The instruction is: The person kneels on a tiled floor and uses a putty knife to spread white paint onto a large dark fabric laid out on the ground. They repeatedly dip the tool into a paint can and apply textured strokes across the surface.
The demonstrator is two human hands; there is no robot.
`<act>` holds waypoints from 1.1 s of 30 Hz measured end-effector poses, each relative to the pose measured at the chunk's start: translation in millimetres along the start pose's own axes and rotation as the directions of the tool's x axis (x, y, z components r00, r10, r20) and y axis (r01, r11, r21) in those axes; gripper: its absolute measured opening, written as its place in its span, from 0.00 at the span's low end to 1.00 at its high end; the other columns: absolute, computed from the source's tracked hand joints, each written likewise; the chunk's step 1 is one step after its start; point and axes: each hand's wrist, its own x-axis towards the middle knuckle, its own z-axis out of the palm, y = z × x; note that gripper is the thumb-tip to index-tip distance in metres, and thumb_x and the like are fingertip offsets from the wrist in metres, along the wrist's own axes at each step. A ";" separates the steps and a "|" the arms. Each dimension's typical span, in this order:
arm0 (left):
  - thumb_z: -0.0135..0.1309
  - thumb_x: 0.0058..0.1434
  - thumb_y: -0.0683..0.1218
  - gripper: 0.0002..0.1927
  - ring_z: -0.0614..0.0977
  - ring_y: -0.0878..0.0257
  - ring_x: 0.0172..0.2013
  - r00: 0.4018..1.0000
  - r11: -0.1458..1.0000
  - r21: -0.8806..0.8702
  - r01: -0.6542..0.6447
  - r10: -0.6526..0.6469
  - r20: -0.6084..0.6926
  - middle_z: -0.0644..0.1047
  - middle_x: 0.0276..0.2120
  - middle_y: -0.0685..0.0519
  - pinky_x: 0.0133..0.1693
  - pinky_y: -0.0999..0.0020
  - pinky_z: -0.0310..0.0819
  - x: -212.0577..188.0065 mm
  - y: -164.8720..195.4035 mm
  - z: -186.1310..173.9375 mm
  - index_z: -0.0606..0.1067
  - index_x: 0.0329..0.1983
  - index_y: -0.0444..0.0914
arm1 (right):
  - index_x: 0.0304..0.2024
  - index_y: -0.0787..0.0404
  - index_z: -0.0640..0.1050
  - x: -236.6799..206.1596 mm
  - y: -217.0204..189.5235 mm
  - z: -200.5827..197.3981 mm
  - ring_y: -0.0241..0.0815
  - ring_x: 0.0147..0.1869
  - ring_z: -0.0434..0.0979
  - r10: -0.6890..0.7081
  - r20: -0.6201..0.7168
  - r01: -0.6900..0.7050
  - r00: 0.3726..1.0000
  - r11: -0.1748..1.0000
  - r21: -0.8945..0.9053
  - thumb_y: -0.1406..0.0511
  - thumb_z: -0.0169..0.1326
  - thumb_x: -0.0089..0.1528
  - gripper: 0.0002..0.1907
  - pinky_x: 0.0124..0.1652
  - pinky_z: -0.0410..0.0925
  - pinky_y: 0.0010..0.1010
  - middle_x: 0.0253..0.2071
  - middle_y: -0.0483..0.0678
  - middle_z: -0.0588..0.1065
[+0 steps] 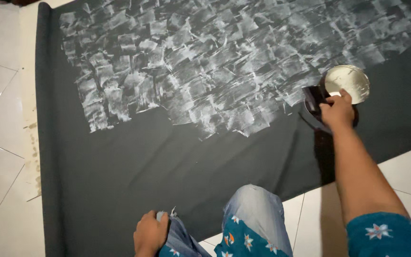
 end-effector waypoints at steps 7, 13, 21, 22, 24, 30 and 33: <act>0.44 0.62 0.65 0.32 0.76 0.50 0.61 0.997 0.999 -0.024 -0.049 0.048 -0.058 0.76 0.58 0.48 0.60 0.53 0.71 2.4 -3.7 7.0 0.74 0.60 0.40 | 0.45 0.62 0.84 7.0 7.9 11.7 0.63 0.53 0.78 0.066 0.101 -0.050 0.993 0.987 -0.156 0.64 0.59 0.61 0.12 0.54 0.69 0.48 0.49 0.62 0.78; 0.46 0.62 0.64 0.32 0.76 0.49 0.59 0.998 0.999 -0.019 -0.038 0.037 -0.046 0.76 0.57 0.46 0.59 0.51 0.70 6.5 -5.5 6.0 0.74 0.59 0.39 | 0.44 0.61 0.84 -6.7 3.3 6.5 0.62 0.52 0.78 -0.078 0.103 0.094 0.992 0.982 -0.163 0.64 0.59 0.64 0.09 0.54 0.70 0.49 0.47 0.61 0.79; 0.47 0.61 0.63 0.28 0.76 0.46 0.58 0.992 0.990 -0.103 -0.092 0.082 -0.093 0.77 0.54 0.46 0.58 0.50 0.71 -3.3 -16.8 -4.5 0.77 0.53 0.40 | 0.46 0.58 0.83 -59.3 -48.3 9.1 0.61 0.51 0.78 -0.320 0.132 0.324 0.938 0.946 -0.010 0.65 0.59 0.64 0.09 0.51 0.71 0.48 0.47 0.58 0.78; 0.47 0.61 0.63 0.28 0.76 0.47 0.58 0.994 0.989 -0.119 -0.087 0.078 -0.081 0.77 0.54 0.46 0.58 0.51 0.71 -3.8 -19.0 -5.6 0.77 0.53 0.40 | 0.46 0.58 0.82 -69.3 -60.3 11.4 0.60 0.51 0.78 -0.351 0.129 0.348 0.928 0.937 0.042 0.65 0.59 0.63 0.09 0.51 0.71 0.47 0.47 0.58 0.78; 0.47 0.61 0.63 0.28 0.76 0.47 0.58 0.990 0.980 -0.163 -0.112 0.095 -0.108 0.77 0.55 0.46 0.58 0.51 0.70 -6.8 -26.9 -6.5 0.77 0.54 0.40 | 0.45 0.59 0.82 -89.3 -87.4 19.8 0.60 0.50 0.79 -0.375 0.154 0.365 0.914 0.927 0.089 0.66 0.59 0.62 0.09 0.49 0.71 0.47 0.46 0.57 0.78; 0.49 0.60 0.63 0.29 0.75 0.48 0.59 0.968 0.927 -0.325 -0.186 0.117 -0.221 0.77 0.57 0.48 0.59 0.53 0.69 -10.3 -54.6 1.1 0.77 0.57 0.41 | 0.43 0.59 0.81 -148.0 -164.6 50.3 0.58 0.48 0.79 -0.456 0.172 0.414 0.873 0.881 0.229 0.66 0.58 0.62 0.08 0.47 0.72 0.45 0.44 0.55 0.78; 0.52 0.58 0.63 0.31 0.75 0.48 0.60 0.966 0.883 -0.432 -0.185 0.082 -0.246 0.76 0.59 0.47 0.61 0.54 0.68 2.0 -67.8 12.5 0.76 0.59 0.41 | 0.43 0.59 0.81 -169.0 -196.0 63.2 0.58 0.48 0.78 -0.464 0.204 0.424 0.862 0.881 0.211 0.65 0.58 0.60 0.09 0.46 0.71 0.46 0.45 0.55 0.78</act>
